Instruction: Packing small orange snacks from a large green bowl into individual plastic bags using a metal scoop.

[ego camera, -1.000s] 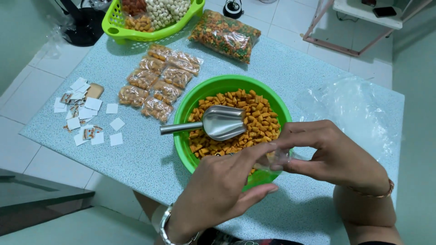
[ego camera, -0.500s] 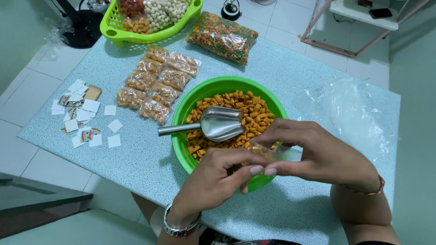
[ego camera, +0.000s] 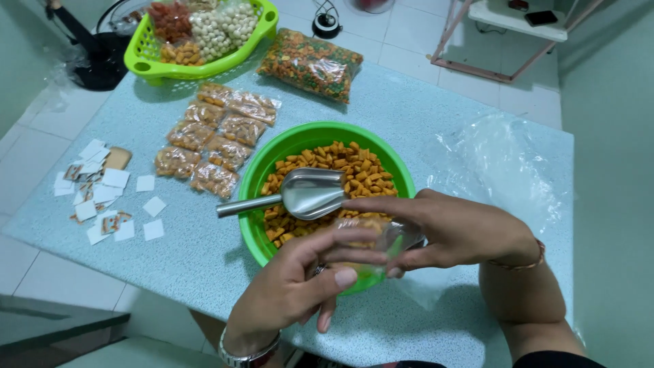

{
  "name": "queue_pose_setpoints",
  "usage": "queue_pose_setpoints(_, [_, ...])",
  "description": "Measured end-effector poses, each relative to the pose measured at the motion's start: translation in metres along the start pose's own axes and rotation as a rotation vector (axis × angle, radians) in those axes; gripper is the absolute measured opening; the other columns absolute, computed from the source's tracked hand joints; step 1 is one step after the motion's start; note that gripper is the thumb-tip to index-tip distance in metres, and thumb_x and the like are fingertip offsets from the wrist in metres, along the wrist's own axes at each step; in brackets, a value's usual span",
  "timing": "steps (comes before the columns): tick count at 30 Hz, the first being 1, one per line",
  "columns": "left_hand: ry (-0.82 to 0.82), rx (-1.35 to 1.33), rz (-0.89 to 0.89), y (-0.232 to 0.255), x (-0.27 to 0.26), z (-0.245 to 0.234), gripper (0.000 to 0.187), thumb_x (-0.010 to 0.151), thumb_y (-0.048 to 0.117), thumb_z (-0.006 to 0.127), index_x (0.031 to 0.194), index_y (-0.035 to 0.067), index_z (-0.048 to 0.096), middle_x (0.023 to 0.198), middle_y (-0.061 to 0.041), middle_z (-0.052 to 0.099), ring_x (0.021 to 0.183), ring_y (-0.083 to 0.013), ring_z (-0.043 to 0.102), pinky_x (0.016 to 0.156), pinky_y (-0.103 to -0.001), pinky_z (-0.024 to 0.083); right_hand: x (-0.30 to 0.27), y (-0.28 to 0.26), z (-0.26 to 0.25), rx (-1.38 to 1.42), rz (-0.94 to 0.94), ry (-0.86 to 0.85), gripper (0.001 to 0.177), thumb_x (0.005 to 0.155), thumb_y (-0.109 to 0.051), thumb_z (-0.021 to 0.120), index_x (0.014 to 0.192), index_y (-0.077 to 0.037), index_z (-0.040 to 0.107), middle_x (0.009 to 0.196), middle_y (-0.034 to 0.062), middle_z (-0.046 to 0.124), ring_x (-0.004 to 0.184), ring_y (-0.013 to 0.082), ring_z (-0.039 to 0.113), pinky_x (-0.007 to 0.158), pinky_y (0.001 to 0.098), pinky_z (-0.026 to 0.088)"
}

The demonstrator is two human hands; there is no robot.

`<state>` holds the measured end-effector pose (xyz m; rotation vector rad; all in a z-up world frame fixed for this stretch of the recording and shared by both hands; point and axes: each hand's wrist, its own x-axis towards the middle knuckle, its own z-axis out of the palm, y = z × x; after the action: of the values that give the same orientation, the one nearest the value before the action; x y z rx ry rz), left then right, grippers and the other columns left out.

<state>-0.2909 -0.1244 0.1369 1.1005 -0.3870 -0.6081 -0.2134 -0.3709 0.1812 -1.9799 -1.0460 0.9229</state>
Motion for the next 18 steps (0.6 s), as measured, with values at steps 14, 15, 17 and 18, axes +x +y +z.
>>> queue_pose_setpoints(14, [-0.073, 0.36, -0.109, 0.012, 0.002, 0.004, 0.075, 0.092, 0.032, 0.064, 0.158, 0.024, 0.03, 0.151, -0.011, 0.061, 0.045, -0.0007, 0.055, 0.044, -0.018, 0.057, 0.0, 0.003, 0.003, -0.197, -0.047, -0.072, 0.058, 0.09, -0.055, 0.061, 0.132, -0.015, 0.053, 0.076, 0.0038, 0.071, 0.05, 0.0219, 0.061, 0.049, 0.0341, 0.045])
queue_pose_setpoints(15, [-0.062, 0.408, -0.193, 0.013, 0.002, 0.004, 0.082, 0.089, 0.042, 0.066, 0.159, 0.026, 0.028, 0.145, -0.013, 0.068, 0.04, -0.0004, 0.057, 0.047, -0.016, 0.055, 0.001, 0.003, 0.003, -0.195, -0.054, -0.063, 0.052, 0.091, -0.057, 0.057, 0.118, -0.014, 0.063, 0.082, 0.0028, 0.075, 0.052, 0.0198, 0.061, 0.05, 0.0341, 0.046])
queue_pose_setpoints(17, [-0.064, 0.4, -0.104, 0.01, 0.002, 0.003, 0.068, 0.091, 0.037, 0.066, 0.15, 0.02, 0.038, 0.143, -0.016, 0.069, 0.042, -0.0008, 0.06, 0.048, -0.017, 0.056, 0.002, 0.004, 0.003, -0.175, -0.072, -0.078, 0.043, 0.094, -0.049, 0.06, 0.115, -0.012, 0.064, 0.077, 0.0041, 0.075, 0.05, 0.0204, 0.062, 0.049, 0.0338, 0.045])
queue_pose_setpoints(18, [-0.067, 0.391, -0.016, 0.009, 0.003, 0.002, 0.055, 0.093, 0.033, 0.065, 0.142, 0.014, 0.048, 0.141, -0.02, 0.07, 0.044, -0.0012, 0.062, 0.048, -0.017, 0.057, 0.003, 0.005, 0.003, -0.155, -0.09, -0.094, 0.034, 0.096, -0.041, 0.062, 0.111, -0.011, 0.065, 0.072, 0.0054, 0.074, 0.048, 0.0209, 0.062, 0.047, 0.0335, 0.045])
